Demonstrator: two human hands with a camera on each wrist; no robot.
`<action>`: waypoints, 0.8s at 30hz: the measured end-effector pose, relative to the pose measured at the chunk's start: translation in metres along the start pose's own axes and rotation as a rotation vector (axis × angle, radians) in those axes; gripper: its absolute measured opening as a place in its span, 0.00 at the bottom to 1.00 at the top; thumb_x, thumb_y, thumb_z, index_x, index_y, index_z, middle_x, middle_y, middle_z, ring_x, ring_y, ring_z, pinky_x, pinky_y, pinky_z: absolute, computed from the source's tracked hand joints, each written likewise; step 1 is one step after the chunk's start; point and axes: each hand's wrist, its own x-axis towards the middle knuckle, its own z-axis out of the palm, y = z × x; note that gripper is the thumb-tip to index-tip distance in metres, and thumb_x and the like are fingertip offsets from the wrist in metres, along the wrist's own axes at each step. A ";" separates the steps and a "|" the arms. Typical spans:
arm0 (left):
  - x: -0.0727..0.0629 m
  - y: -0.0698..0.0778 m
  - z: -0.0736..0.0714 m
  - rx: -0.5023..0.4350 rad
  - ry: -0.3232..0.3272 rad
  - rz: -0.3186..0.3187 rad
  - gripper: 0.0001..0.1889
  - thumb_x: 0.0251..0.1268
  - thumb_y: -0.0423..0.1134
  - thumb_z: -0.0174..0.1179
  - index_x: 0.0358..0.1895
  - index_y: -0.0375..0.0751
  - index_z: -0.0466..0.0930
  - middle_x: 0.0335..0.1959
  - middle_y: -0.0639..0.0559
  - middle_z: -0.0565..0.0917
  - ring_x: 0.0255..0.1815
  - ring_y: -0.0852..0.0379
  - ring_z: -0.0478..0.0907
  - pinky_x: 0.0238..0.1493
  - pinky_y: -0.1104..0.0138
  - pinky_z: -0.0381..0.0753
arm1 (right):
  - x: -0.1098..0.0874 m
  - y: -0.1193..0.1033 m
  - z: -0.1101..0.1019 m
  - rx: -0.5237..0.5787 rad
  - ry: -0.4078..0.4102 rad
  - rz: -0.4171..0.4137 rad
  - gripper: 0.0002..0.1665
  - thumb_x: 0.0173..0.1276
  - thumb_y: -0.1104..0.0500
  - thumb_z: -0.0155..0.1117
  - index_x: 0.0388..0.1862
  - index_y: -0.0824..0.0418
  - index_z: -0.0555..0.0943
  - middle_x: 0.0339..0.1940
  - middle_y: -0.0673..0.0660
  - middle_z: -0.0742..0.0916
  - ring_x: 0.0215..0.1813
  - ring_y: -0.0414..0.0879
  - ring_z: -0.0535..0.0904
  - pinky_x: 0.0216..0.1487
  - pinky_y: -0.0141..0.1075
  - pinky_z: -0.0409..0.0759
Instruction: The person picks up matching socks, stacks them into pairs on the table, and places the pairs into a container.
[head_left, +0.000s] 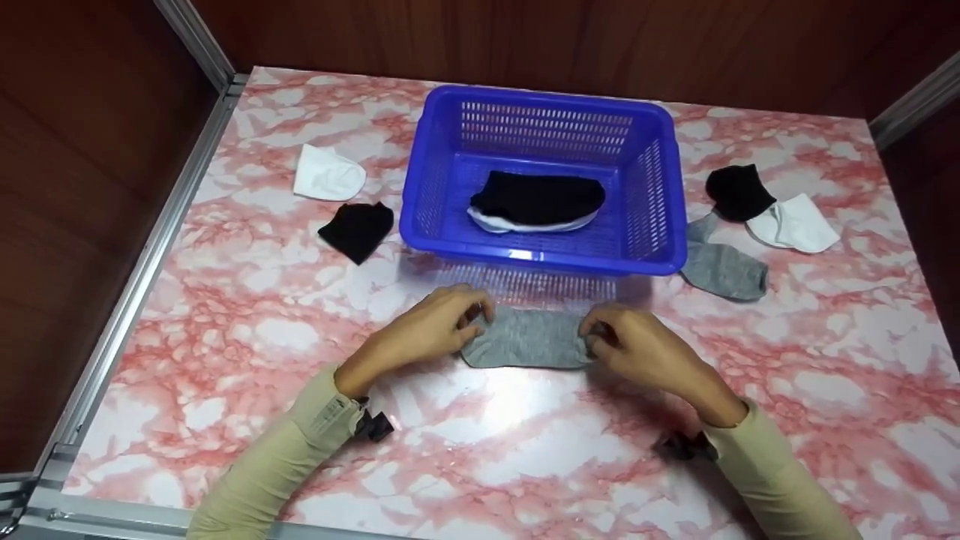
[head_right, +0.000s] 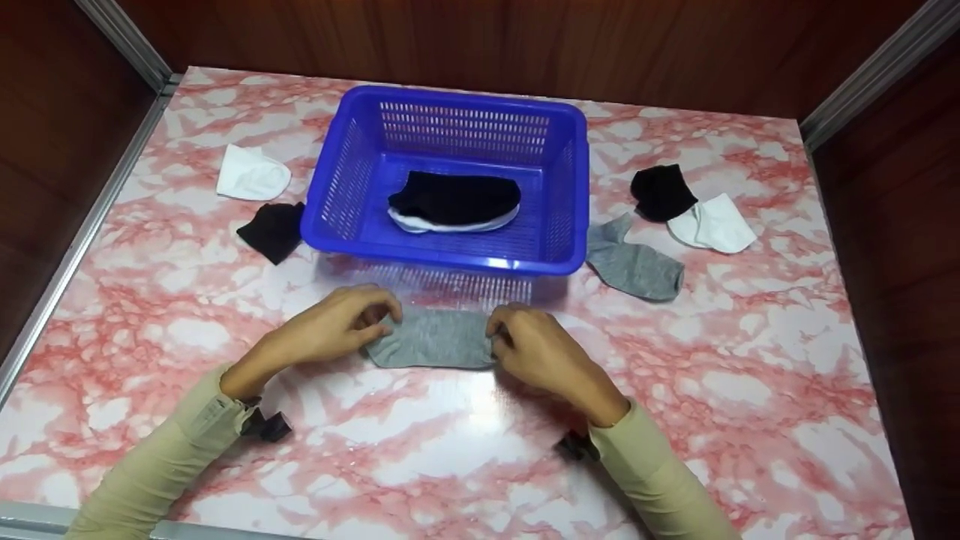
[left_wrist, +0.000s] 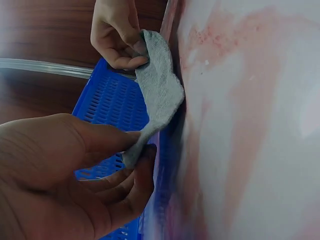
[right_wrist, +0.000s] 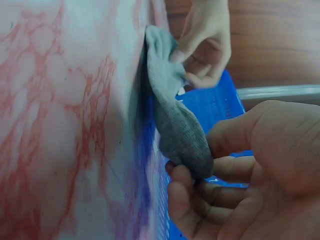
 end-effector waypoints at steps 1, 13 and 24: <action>0.000 0.000 0.001 0.027 -0.006 -0.004 0.10 0.73 0.32 0.62 0.53 0.39 0.84 0.44 0.46 0.85 0.46 0.53 0.79 0.53 0.58 0.81 | 0.000 0.000 0.000 -0.011 -0.011 0.012 0.06 0.68 0.67 0.65 0.41 0.59 0.86 0.35 0.51 0.87 0.36 0.40 0.80 0.39 0.33 0.82; -0.004 0.002 0.001 0.164 -0.009 -0.052 0.15 0.70 0.36 0.67 0.58 0.41 0.86 0.46 0.46 0.82 0.46 0.52 0.77 0.52 0.57 0.82 | -0.001 0.006 -0.001 -0.129 -0.060 0.049 0.06 0.68 0.58 0.73 0.41 0.57 0.85 0.34 0.50 0.87 0.36 0.42 0.82 0.41 0.41 0.83; -0.004 0.008 0.006 0.124 -0.052 0.038 0.17 0.71 0.39 0.67 0.59 0.39 0.84 0.53 0.47 0.81 0.50 0.52 0.79 0.59 0.56 0.81 | -0.005 -0.007 0.002 -0.199 0.063 -0.064 0.07 0.58 0.63 0.79 0.34 0.60 0.88 0.43 0.57 0.83 0.52 0.56 0.76 0.63 0.55 0.69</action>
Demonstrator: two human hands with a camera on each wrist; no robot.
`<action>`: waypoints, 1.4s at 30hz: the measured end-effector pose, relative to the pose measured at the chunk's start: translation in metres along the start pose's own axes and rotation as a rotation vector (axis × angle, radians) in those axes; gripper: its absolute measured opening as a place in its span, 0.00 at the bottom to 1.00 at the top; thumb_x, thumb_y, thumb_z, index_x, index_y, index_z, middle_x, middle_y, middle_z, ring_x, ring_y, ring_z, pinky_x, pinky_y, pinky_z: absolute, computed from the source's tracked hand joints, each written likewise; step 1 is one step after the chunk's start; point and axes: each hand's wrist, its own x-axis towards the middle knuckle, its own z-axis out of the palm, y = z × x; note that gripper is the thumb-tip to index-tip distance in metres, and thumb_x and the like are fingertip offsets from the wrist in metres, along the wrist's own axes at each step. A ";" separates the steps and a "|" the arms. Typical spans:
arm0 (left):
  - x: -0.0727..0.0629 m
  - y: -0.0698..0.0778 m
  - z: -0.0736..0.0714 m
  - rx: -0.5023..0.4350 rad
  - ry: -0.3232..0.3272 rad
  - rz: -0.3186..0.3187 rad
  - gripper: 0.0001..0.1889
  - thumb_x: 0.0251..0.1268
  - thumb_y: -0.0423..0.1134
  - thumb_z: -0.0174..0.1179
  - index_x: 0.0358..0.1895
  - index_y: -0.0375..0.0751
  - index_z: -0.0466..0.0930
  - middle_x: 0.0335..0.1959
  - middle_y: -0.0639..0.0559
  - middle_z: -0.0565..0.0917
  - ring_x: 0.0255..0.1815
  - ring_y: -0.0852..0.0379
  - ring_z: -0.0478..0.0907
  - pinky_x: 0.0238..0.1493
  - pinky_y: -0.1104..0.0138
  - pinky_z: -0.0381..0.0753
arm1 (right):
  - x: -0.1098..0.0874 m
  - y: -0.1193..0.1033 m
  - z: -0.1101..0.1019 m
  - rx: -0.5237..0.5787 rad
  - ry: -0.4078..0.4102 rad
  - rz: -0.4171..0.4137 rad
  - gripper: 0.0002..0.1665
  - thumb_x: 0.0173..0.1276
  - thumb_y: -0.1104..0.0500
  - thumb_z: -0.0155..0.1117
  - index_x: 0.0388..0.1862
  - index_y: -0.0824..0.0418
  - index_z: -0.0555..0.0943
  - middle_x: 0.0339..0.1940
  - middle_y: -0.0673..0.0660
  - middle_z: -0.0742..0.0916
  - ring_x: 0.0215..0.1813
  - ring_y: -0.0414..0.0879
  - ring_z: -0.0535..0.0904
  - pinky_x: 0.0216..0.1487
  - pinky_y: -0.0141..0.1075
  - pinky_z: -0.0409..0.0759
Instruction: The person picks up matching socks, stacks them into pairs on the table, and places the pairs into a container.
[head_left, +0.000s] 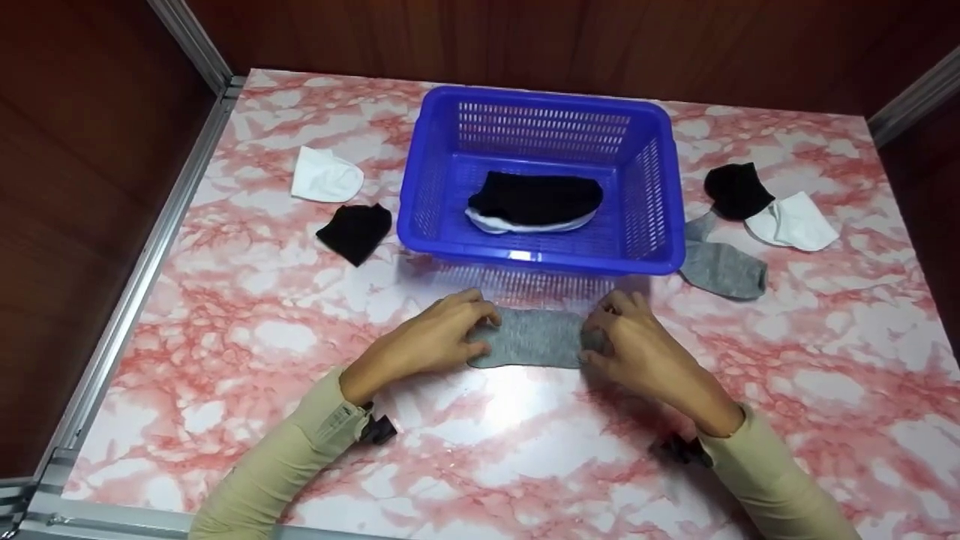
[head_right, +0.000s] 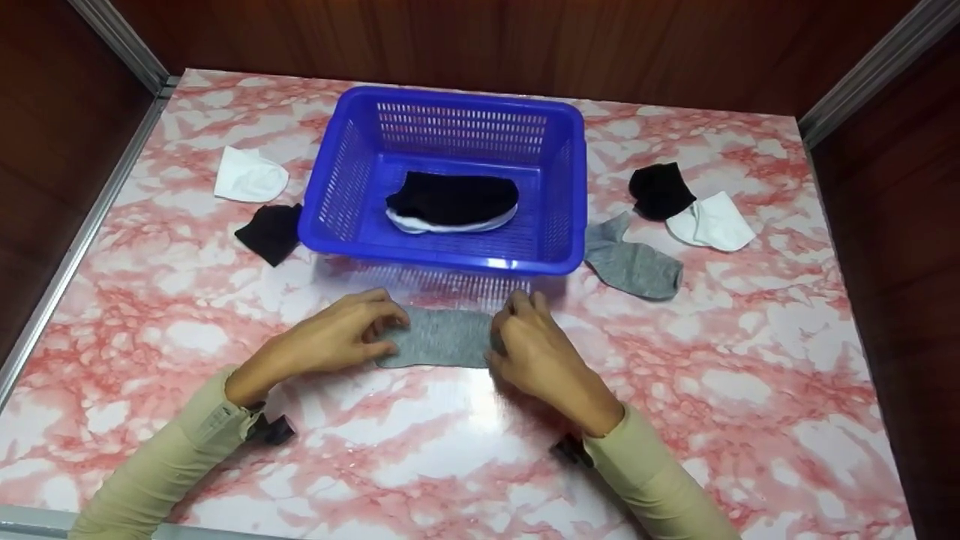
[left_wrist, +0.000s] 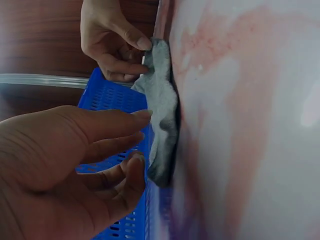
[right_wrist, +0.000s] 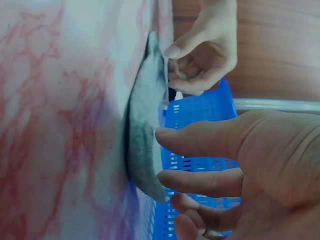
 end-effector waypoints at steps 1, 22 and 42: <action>0.000 0.000 0.001 0.010 -0.009 -0.003 0.18 0.70 0.39 0.68 0.60 0.40 0.83 0.53 0.47 0.80 0.48 0.52 0.77 0.58 0.56 0.81 | 0.000 0.000 0.001 -0.007 -0.001 -0.011 0.07 0.57 0.63 0.79 0.33 0.60 0.87 0.42 0.57 0.84 0.52 0.56 0.77 0.64 0.56 0.68; 0.005 -0.002 0.008 -0.006 -0.035 0.027 0.25 0.62 0.40 0.74 0.62 0.39 0.81 0.53 0.45 0.77 0.49 0.52 0.73 0.61 0.54 0.79 | 0.000 0.007 -0.010 -0.046 -0.155 0.119 0.22 0.62 0.58 0.76 0.18 0.52 0.70 0.21 0.44 0.70 0.25 0.40 0.65 0.27 0.34 0.63; -0.001 0.007 -0.012 0.052 0.015 0.035 0.27 0.64 0.44 0.73 0.65 0.41 0.80 0.51 0.45 0.79 0.48 0.53 0.76 0.54 0.57 0.80 | -0.006 0.006 -0.023 -0.066 -0.045 0.076 0.15 0.66 0.54 0.77 0.38 0.61 0.81 0.37 0.54 0.83 0.37 0.46 0.80 0.38 0.43 0.80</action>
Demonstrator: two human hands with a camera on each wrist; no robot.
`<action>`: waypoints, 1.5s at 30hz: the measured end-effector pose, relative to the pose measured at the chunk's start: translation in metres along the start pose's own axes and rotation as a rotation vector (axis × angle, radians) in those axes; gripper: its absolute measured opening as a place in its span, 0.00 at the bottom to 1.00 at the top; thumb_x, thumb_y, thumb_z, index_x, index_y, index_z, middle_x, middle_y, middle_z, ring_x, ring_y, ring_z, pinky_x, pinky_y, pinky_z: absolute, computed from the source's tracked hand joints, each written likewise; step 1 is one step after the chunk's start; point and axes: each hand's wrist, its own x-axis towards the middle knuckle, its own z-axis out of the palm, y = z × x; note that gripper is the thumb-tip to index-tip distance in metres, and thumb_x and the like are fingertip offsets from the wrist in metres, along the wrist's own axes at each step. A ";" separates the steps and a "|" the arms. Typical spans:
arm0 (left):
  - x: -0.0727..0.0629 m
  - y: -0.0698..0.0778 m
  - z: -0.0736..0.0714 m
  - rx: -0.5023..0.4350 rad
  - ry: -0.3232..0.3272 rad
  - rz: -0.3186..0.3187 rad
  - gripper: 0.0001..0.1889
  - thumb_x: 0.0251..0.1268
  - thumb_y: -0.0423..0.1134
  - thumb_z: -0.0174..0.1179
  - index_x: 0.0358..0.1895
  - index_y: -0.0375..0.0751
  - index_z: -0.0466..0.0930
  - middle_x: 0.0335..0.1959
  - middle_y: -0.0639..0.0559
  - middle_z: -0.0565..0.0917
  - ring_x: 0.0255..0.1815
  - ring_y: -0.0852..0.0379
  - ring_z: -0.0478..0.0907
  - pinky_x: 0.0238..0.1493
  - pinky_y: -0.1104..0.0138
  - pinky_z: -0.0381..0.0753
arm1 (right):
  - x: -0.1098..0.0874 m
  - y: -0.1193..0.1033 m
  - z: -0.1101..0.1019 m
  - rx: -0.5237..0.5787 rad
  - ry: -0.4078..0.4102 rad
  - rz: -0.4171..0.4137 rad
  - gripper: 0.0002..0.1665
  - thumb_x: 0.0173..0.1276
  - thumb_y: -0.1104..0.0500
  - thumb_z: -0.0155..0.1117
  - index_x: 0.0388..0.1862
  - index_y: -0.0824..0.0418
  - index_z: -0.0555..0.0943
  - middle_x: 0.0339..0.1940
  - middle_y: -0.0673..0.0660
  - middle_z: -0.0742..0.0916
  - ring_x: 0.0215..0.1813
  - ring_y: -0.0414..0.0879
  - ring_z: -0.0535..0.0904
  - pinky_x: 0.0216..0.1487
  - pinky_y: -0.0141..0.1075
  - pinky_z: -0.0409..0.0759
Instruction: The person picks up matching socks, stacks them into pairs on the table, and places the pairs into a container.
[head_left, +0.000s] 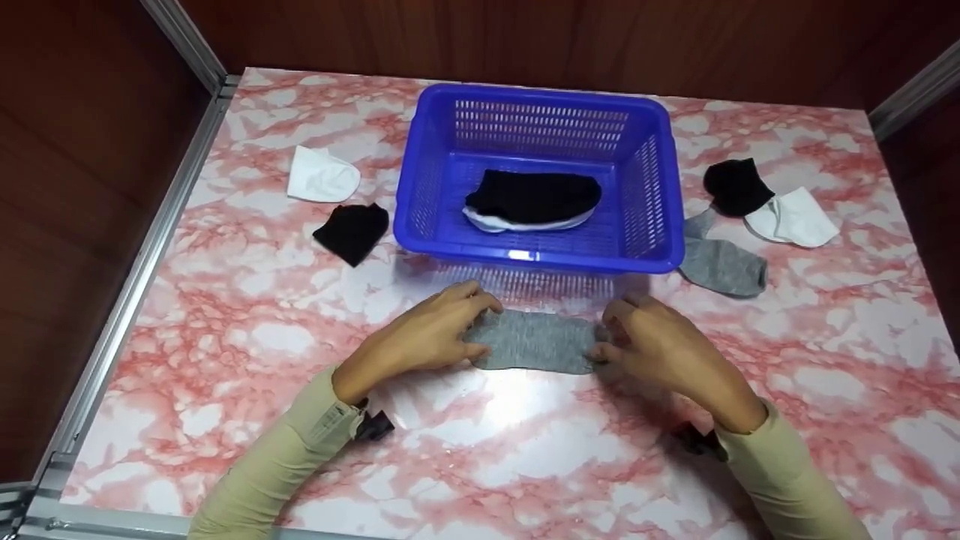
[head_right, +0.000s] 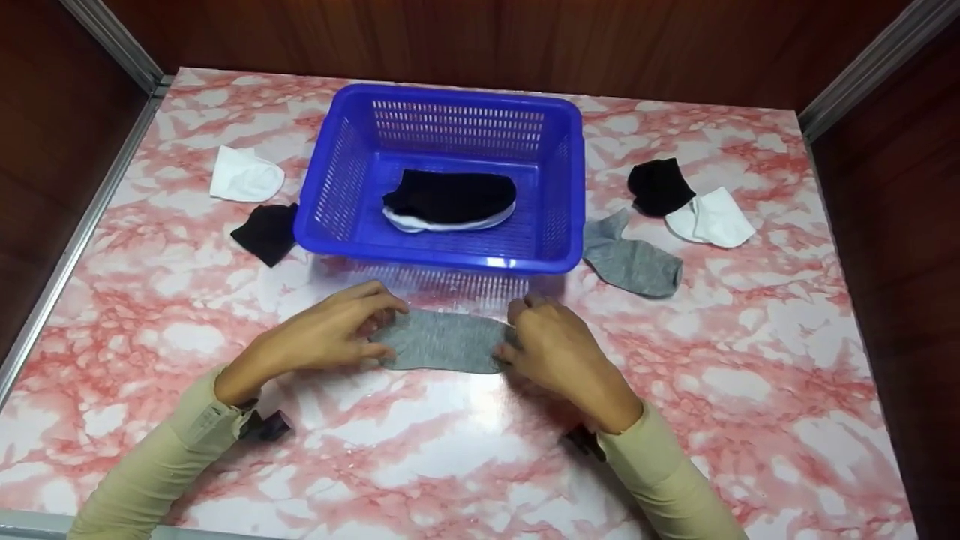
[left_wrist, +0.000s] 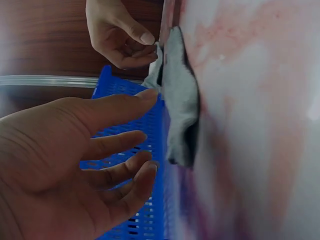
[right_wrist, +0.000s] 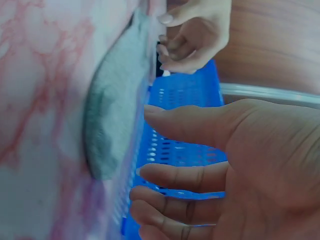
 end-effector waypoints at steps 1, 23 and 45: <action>0.000 0.001 -0.003 0.010 0.012 0.007 0.27 0.64 0.45 0.74 0.64 0.42 0.80 0.50 0.45 0.79 0.46 0.53 0.76 0.52 0.57 0.81 | -0.001 0.000 -0.002 -0.006 0.021 -0.015 0.14 0.66 0.55 0.77 0.38 0.61 0.81 0.39 0.55 0.83 0.38 0.47 0.80 0.39 0.44 0.80; 0.013 0.012 -0.063 -0.066 0.335 0.195 0.14 0.73 0.42 0.65 0.53 0.36 0.85 0.47 0.44 0.86 0.46 0.49 0.84 0.51 0.61 0.87 | -0.009 0.036 -0.077 0.004 0.318 0.047 0.11 0.69 0.57 0.75 0.45 0.61 0.86 0.40 0.58 0.89 0.38 0.51 0.84 0.37 0.33 0.77; 0.054 -0.033 -0.099 -0.078 0.614 -0.020 0.22 0.71 0.40 0.66 0.64 0.36 0.81 0.64 0.41 0.79 0.69 0.45 0.75 0.76 0.56 0.71 | 0.013 0.132 -0.061 0.082 0.271 0.274 0.18 0.69 0.61 0.69 0.52 0.71 0.81 0.49 0.74 0.88 0.50 0.70 0.86 0.46 0.52 0.78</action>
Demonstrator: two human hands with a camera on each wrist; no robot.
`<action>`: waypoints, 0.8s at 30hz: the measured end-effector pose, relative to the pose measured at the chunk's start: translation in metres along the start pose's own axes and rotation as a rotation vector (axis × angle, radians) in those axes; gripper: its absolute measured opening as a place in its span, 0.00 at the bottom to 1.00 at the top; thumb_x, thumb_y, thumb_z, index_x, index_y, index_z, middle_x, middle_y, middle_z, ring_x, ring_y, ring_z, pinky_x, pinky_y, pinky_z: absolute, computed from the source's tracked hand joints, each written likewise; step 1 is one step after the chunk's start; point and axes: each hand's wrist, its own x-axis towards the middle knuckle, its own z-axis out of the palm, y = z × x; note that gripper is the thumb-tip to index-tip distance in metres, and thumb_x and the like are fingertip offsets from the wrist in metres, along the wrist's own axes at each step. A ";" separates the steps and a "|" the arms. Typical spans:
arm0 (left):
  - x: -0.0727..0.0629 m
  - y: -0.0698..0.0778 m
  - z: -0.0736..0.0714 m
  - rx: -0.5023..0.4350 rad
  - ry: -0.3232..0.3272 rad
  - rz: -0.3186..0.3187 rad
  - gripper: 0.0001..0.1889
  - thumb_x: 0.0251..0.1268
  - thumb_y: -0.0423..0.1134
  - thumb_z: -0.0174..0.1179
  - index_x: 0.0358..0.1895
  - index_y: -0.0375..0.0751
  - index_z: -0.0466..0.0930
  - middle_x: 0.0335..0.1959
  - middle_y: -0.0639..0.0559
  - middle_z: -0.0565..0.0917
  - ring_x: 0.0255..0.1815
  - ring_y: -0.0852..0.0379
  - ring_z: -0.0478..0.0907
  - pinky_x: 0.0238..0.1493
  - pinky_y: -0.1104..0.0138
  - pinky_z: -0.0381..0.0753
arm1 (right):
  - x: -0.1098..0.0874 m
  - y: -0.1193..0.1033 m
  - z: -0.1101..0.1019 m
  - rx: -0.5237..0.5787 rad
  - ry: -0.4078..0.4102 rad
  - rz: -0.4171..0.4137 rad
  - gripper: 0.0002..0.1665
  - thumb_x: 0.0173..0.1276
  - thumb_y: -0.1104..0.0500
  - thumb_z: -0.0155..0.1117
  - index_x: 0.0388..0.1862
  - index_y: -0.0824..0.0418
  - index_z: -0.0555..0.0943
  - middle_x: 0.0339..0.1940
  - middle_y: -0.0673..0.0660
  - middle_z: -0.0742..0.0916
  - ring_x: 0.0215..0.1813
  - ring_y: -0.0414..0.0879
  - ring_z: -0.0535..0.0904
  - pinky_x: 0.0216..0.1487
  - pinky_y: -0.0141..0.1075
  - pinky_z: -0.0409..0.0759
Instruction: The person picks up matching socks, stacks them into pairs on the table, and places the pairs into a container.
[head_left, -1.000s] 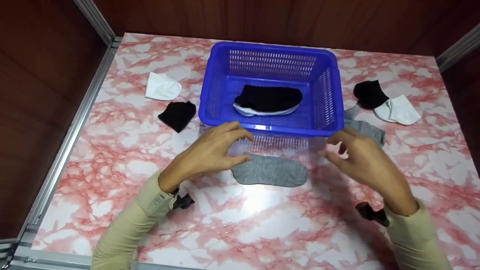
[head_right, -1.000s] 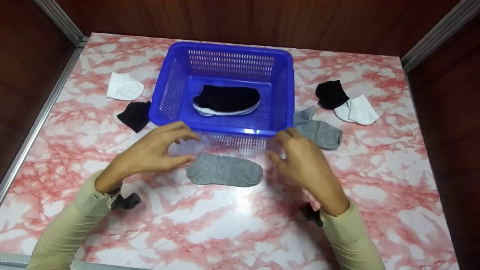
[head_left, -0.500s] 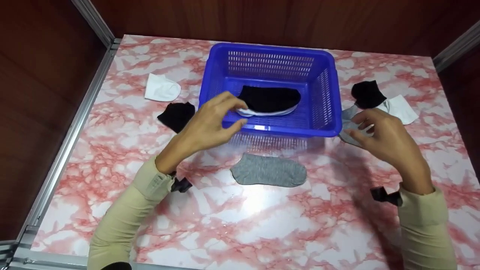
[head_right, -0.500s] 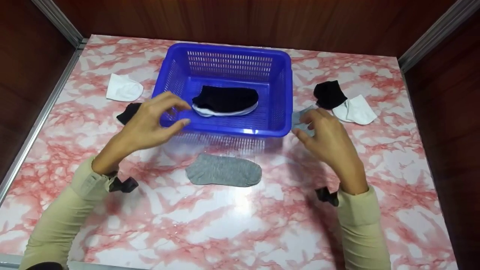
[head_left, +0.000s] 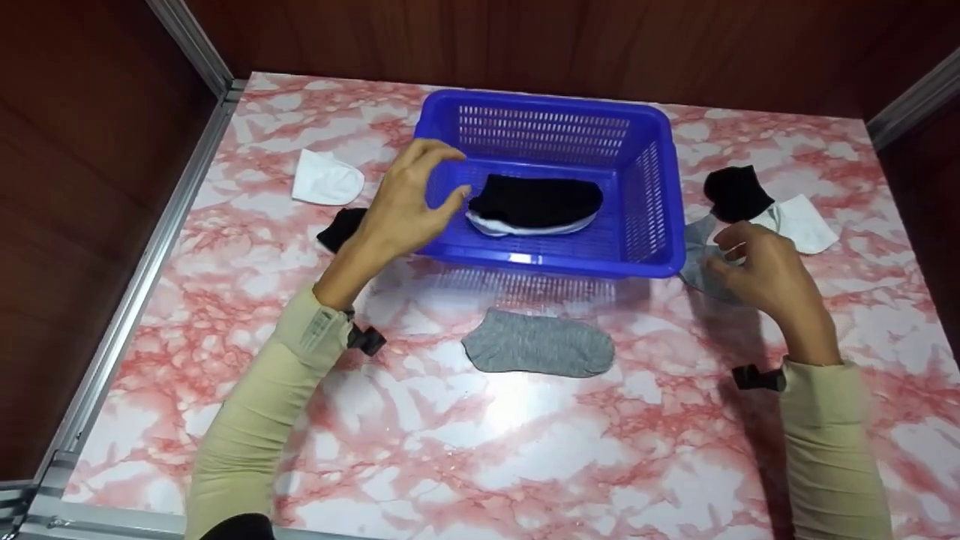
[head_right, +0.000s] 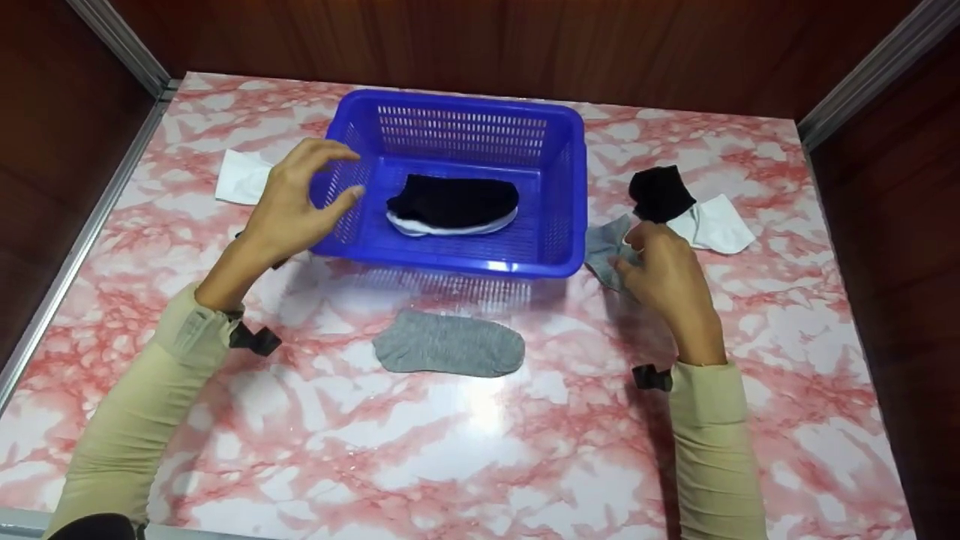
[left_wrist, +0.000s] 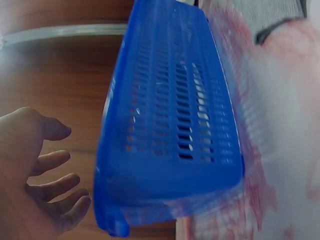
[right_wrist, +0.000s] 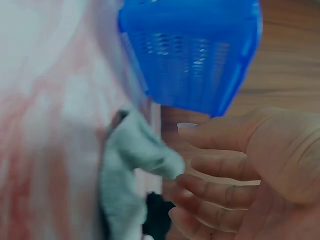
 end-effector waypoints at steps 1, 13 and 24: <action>0.002 -0.003 0.001 0.002 0.000 -0.020 0.22 0.71 0.41 0.66 0.64 0.37 0.81 0.66 0.41 0.78 0.71 0.45 0.73 0.77 0.56 0.70 | 0.001 0.003 0.002 -0.005 -0.003 0.009 0.18 0.69 0.61 0.69 0.52 0.71 0.81 0.48 0.74 0.87 0.49 0.69 0.85 0.46 0.52 0.78; 0.026 -0.028 0.008 0.062 0.021 -0.177 0.28 0.72 0.42 0.65 0.72 0.36 0.74 0.72 0.39 0.71 0.77 0.44 0.66 0.83 0.60 0.62 | 0.005 0.017 0.023 -0.010 -0.033 0.073 0.21 0.71 0.54 0.70 0.49 0.71 0.81 0.43 0.69 0.86 0.46 0.63 0.82 0.47 0.54 0.76; 0.034 -0.041 0.016 0.252 -0.066 -0.255 0.40 0.72 0.41 0.64 0.81 0.29 0.57 0.82 0.29 0.54 0.84 0.34 0.54 0.86 0.51 0.58 | 0.012 0.024 0.035 -0.008 0.006 0.027 0.14 0.69 0.56 0.70 0.33 0.66 0.80 0.31 0.61 0.80 0.36 0.54 0.72 0.35 0.43 0.65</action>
